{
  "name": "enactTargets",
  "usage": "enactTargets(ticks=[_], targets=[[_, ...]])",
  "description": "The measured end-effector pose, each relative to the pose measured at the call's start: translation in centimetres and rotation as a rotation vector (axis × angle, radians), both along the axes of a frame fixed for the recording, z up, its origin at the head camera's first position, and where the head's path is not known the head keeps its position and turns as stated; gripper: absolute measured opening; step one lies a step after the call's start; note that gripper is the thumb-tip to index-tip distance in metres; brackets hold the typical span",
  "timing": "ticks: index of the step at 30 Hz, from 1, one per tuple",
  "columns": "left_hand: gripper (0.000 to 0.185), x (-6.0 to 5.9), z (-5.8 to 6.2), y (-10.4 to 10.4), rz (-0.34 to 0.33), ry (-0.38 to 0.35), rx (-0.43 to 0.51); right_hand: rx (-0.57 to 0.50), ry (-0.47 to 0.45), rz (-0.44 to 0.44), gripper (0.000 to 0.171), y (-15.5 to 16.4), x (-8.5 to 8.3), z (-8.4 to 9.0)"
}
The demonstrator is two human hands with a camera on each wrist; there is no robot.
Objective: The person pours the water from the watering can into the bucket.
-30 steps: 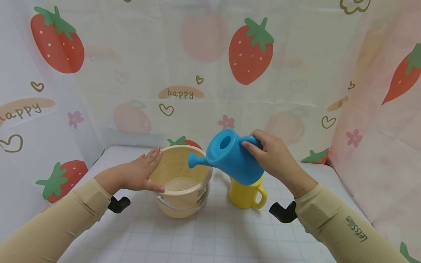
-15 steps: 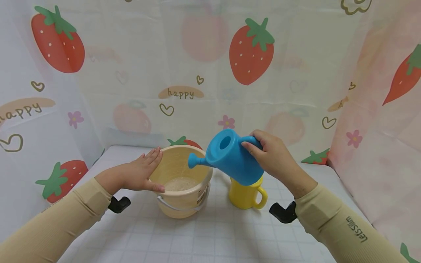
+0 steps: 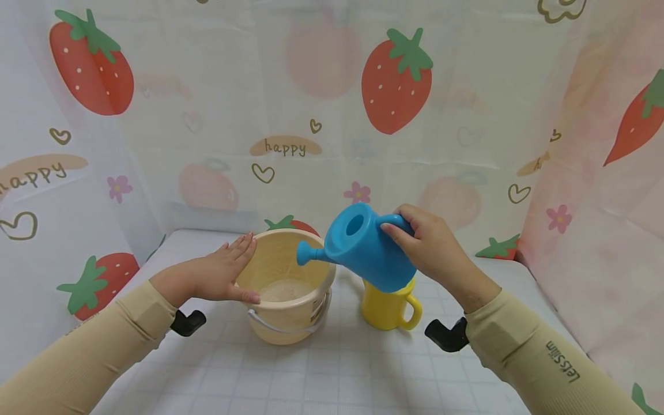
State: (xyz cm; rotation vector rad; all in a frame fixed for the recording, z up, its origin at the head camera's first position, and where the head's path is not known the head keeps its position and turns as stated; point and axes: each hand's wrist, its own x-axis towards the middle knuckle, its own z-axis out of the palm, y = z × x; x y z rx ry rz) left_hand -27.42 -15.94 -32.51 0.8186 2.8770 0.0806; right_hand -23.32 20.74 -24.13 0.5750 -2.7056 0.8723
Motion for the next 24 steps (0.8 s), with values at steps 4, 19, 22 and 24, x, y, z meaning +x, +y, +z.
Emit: enactTargets(ticks=[4, 19, 22, 24], targets=[[0.122, 0.02, 0.02, 0.0, -0.003, 0.001, 0.001, -0.001, 0.003, 0.002, 0.032, 0.0, -0.03, -0.02], [0.121, 0.13, 0.11, 0.02, -0.01, 0.002, 0.003, 0.002, 0.014, 0.006, 0.029, -0.08, -0.12, 0.08], [0.121, 0.11, 0.11, 0.04, -0.008, 0.001, -0.002, 0.002, 0.013, 0.008, 0.029, -0.11, -0.13, 0.11], [0.121, 0.06, 0.07, 0.02, -0.009, 0.002, -0.002, 0.004, 0.013, 0.007, 0.029, -0.11, -0.14, 0.12]])
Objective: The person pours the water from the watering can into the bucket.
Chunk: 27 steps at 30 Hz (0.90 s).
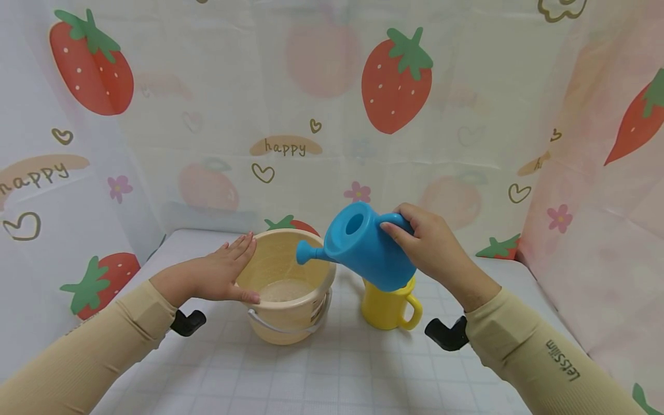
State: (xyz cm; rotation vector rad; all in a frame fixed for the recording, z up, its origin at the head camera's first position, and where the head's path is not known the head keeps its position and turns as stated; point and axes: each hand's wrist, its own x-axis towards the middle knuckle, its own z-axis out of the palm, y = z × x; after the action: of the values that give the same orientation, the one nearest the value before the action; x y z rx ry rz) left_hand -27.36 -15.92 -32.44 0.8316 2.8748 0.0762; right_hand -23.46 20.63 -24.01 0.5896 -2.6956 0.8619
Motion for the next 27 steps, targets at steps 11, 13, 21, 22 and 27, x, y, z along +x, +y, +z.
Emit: enactTargets(ticks=[11, 13, 21, 22, 27], targets=[[0.12, 0.22, 0.2, 0.07, 0.006, -0.005, 0.0, 0.003, 0.008, 0.005, 0.029, 0.11, 0.01, 0.12], [0.121, 0.23, 0.2, 0.06, 0.008, -0.006, -0.001, 0.001, 0.006, 0.005, 0.028, 0.12, 0.05, 0.15], [0.12, 0.2, 0.18, 0.07, 0.009, -0.006, -0.01, 0.004, 0.008, 0.004, 0.028, 0.05, 0.13, 0.28], [0.12, 0.22, 0.2, 0.08, 0.008, -0.006, -0.008, 0.005, 0.008, 0.004, 0.028, 0.04, 0.13, 0.29], [0.12, 0.26, 0.25, 0.07, 0.004, -0.003, -0.009, 0.005, 0.009, 0.005, 0.028, 0.05, 0.13, 0.29]])
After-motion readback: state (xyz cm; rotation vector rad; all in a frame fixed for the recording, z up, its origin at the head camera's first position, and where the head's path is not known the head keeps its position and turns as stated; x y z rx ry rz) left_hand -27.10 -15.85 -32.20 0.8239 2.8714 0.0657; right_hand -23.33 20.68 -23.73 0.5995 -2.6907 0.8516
